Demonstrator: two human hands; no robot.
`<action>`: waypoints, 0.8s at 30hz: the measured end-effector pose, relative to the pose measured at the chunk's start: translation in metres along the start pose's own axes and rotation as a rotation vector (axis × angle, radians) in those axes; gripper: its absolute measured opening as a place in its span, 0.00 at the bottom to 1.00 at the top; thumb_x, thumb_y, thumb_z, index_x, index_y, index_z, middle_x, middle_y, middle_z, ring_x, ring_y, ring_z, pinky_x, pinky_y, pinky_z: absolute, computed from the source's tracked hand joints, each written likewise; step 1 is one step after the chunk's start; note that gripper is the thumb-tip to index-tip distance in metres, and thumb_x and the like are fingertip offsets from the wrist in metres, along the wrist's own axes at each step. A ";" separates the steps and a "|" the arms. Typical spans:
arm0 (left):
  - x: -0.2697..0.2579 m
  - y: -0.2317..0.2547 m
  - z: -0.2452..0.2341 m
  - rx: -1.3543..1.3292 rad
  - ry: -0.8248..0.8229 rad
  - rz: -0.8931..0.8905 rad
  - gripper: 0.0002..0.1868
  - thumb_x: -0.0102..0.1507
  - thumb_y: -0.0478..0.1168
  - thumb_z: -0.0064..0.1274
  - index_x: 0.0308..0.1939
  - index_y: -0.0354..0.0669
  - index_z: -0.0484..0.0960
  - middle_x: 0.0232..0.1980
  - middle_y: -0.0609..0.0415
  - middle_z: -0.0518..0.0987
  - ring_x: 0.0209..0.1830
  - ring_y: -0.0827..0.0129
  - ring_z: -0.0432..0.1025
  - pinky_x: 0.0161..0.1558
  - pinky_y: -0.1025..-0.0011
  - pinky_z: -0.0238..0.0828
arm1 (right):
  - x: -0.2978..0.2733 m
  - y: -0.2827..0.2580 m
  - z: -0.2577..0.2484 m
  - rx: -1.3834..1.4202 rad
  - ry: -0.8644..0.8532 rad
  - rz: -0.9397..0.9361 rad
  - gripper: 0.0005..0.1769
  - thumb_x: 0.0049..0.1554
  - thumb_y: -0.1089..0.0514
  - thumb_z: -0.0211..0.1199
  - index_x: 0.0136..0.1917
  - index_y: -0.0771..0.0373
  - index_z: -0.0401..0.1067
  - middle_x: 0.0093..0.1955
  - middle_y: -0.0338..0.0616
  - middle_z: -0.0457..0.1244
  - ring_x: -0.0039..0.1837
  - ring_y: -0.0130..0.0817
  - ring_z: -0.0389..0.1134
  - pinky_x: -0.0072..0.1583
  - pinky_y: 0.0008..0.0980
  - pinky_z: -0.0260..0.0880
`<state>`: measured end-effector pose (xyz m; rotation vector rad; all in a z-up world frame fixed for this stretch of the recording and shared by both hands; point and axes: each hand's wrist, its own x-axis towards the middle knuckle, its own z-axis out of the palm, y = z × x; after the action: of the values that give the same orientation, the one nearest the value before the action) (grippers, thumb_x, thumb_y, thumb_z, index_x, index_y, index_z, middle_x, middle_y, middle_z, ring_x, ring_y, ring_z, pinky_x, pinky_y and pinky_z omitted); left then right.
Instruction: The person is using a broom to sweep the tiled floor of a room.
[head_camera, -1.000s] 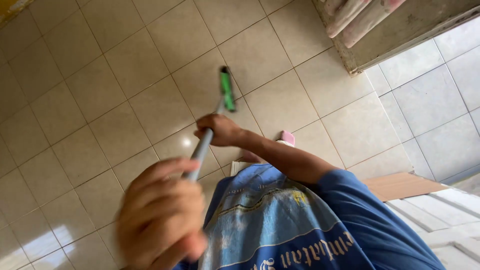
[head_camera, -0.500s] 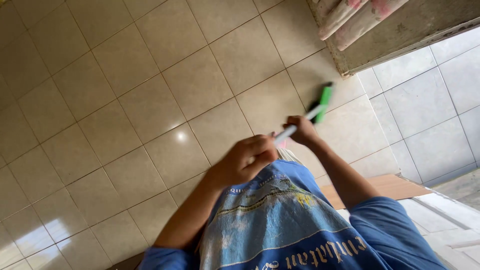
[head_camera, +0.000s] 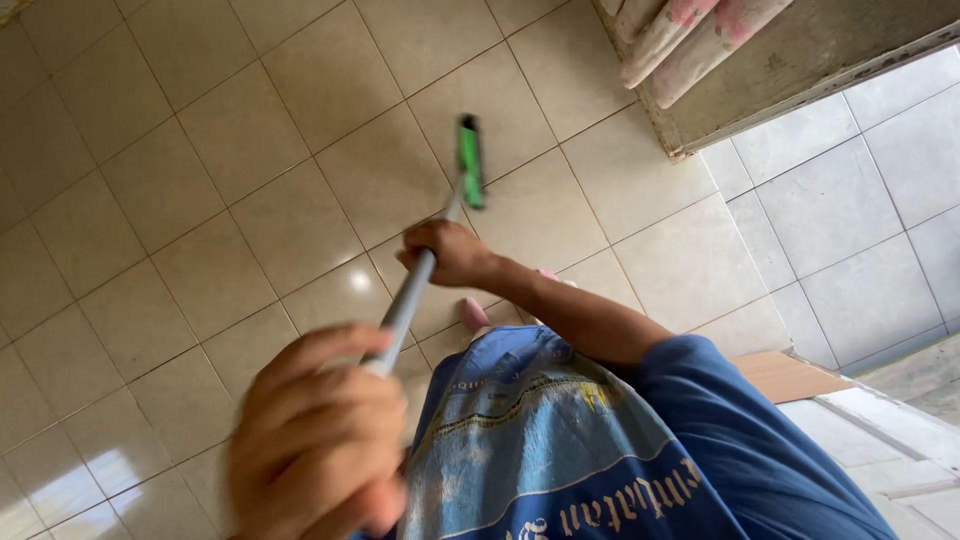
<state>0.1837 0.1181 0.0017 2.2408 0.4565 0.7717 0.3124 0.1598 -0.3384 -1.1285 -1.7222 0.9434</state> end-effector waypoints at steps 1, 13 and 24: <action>0.003 -0.017 0.010 0.001 0.000 -0.001 0.22 0.73 0.51 0.44 0.28 0.46 0.72 0.29 0.59 0.76 0.34 0.68 0.78 0.63 0.49 0.74 | 0.009 0.016 0.002 0.002 -0.001 0.000 0.15 0.58 0.54 0.66 0.34 0.61 0.66 0.36 0.50 0.63 0.43 0.54 0.67 0.47 0.49 0.66; -0.006 -0.125 0.111 -0.327 -0.165 0.066 0.09 0.72 0.42 0.51 0.40 0.44 0.72 0.38 0.56 0.75 0.42 0.60 0.74 0.71 0.54 0.69 | -0.155 0.141 -0.081 -0.238 0.083 0.429 0.16 0.52 0.53 0.71 0.31 0.59 0.67 0.31 0.49 0.63 0.37 0.52 0.66 0.42 0.47 0.65; -0.027 -0.106 0.090 -0.587 -0.062 -0.153 0.16 0.78 0.45 0.41 0.38 0.40 0.70 0.31 0.58 0.71 0.31 0.72 0.69 0.75 0.52 0.65 | -0.187 0.095 -0.091 -0.276 0.053 0.766 0.10 0.54 0.51 0.69 0.37 0.56 0.73 0.38 0.51 0.68 0.41 0.54 0.69 0.43 0.46 0.69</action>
<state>0.2112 0.1308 -0.1369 1.6583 0.3149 0.6509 0.4690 0.0257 -0.4375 -2.0544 -1.4029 1.1143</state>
